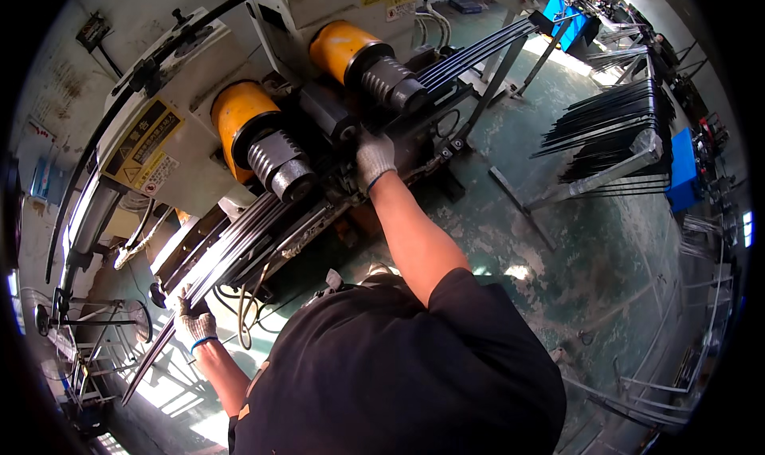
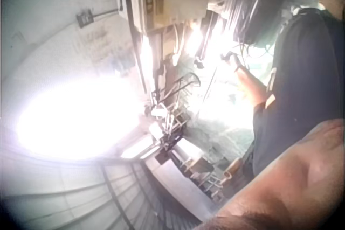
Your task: The person repeatedly picks up bundles of long black metal rods from a cart and feeds them into a yellow industrial bending machine. The rods are processed and then placed into a metal rack. The person wears gloves and a black shirt throughout the task.
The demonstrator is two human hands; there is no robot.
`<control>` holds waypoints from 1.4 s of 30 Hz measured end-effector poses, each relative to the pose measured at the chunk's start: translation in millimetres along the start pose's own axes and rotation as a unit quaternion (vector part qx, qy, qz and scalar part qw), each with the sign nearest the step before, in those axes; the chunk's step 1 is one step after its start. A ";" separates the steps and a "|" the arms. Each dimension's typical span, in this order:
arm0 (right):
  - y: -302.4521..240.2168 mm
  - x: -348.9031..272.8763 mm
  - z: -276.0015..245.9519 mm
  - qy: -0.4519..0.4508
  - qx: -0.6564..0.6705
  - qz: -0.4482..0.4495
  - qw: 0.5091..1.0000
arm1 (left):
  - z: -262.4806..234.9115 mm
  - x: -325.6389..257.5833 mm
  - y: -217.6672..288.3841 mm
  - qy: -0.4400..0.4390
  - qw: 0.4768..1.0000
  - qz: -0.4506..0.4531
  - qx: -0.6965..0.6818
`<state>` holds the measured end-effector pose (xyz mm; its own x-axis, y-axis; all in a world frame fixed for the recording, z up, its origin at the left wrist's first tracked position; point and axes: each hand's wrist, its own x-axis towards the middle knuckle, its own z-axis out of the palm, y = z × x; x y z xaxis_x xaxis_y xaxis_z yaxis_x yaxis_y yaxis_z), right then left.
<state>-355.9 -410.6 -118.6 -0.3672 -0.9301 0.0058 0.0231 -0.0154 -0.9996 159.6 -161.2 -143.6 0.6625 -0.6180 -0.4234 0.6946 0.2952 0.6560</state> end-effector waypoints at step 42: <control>65.9 -55.9 -73.9 0.048 0.200 0.194 0.959 | 77.6 -23.9 -65.3 0.013 0.995 0.048 -0.083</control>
<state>-402.6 -332.5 -186.8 -0.3428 -0.8566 -0.3856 0.5228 0.1670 -0.8359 76.7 -222.2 -127.9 0.7334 -0.5623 -0.3819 0.6632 0.4689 0.5833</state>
